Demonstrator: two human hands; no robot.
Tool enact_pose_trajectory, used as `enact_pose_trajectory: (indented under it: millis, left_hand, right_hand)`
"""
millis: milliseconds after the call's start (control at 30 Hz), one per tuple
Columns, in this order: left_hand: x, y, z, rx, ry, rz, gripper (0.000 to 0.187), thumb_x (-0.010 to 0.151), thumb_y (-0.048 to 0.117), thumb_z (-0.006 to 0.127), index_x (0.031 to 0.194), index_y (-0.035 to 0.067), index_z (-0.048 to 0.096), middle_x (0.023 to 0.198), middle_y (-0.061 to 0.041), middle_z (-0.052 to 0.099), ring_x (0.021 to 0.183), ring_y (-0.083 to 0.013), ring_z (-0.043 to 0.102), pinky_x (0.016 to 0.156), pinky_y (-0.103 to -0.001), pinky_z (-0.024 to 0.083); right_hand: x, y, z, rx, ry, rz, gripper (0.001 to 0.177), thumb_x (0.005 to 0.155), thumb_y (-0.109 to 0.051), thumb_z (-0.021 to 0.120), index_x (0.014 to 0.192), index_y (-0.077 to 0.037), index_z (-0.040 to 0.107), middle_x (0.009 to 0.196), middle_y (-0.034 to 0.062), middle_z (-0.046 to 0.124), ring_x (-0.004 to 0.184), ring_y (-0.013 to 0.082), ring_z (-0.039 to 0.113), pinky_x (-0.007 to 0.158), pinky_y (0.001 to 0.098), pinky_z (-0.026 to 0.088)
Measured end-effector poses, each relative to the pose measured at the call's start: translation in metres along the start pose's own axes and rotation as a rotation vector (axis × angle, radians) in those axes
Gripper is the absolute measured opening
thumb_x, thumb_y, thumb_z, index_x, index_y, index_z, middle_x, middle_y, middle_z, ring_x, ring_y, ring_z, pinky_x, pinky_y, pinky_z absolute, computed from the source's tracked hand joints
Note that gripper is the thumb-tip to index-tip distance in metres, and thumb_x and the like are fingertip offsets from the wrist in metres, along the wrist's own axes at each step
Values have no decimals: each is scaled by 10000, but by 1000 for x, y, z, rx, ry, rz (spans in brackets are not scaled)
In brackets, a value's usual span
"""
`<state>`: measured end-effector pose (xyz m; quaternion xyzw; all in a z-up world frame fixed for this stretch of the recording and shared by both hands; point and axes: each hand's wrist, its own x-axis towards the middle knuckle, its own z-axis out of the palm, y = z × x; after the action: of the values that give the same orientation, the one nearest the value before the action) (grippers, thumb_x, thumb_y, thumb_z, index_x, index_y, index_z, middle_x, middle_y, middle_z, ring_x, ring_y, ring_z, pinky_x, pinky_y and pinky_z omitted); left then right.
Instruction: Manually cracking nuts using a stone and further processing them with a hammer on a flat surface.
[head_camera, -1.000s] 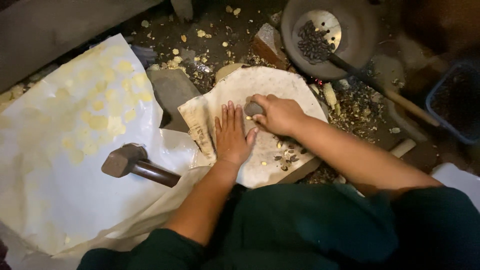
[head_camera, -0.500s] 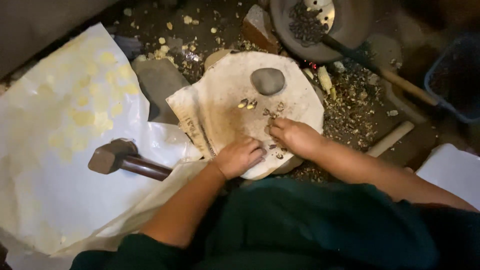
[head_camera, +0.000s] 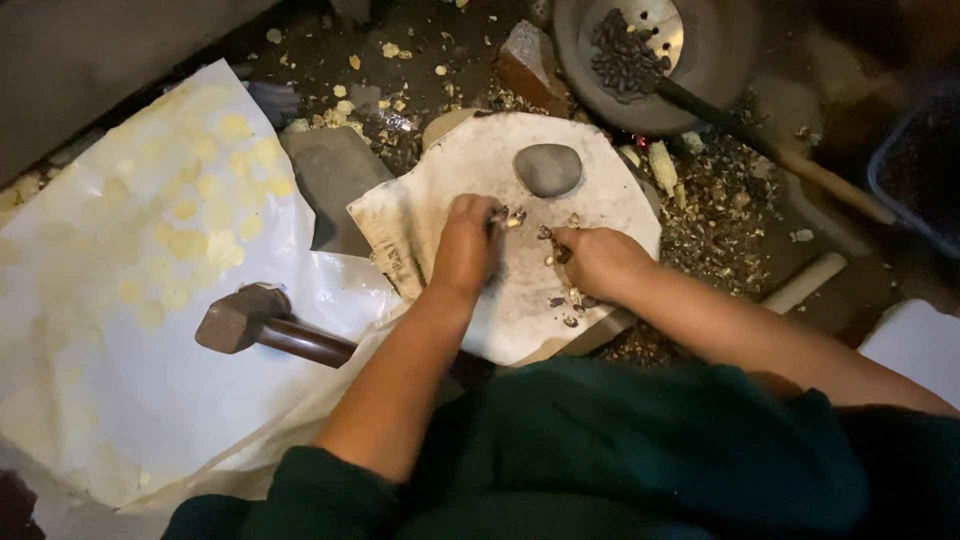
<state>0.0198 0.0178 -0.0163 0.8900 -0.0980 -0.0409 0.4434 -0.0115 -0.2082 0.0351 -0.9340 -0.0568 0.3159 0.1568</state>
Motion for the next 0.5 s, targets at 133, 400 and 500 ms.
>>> enact_pose_trajectory:
  millis: [133,400,500]
  left_hand:
    - [1,-1,-3,202,-100,82,201,921,44,605,1072,174,628,1022,-77,603,1075,-290,657,937,-387,563]
    - [7,-9,-14,-799,51,-695,237,1007,348,527,905,158,624,770,-47,651,639,-177,654,483,-279,532]
    - [0,20,-38,-1287,-42,-860,318,1042,419,506,886,143,535,739,-19,532,524,-78,510,334,-97,317]
  right_hand:
    - [-14,-40,-41,-7,21,12,325,864,-289,602,1145,-196,737,1021,172,775,1031,397,738,878,524,586]
    - [70,-40,7,32,289,-360,215,885,-246,659,1051,-111,685,1031,173,676,915,426,727,790,530,603]
    - [68,-46,1,-108,306,-324,207,905,-334,644,1001,-174,734,955,140,697,863,382,757,739,488,618]
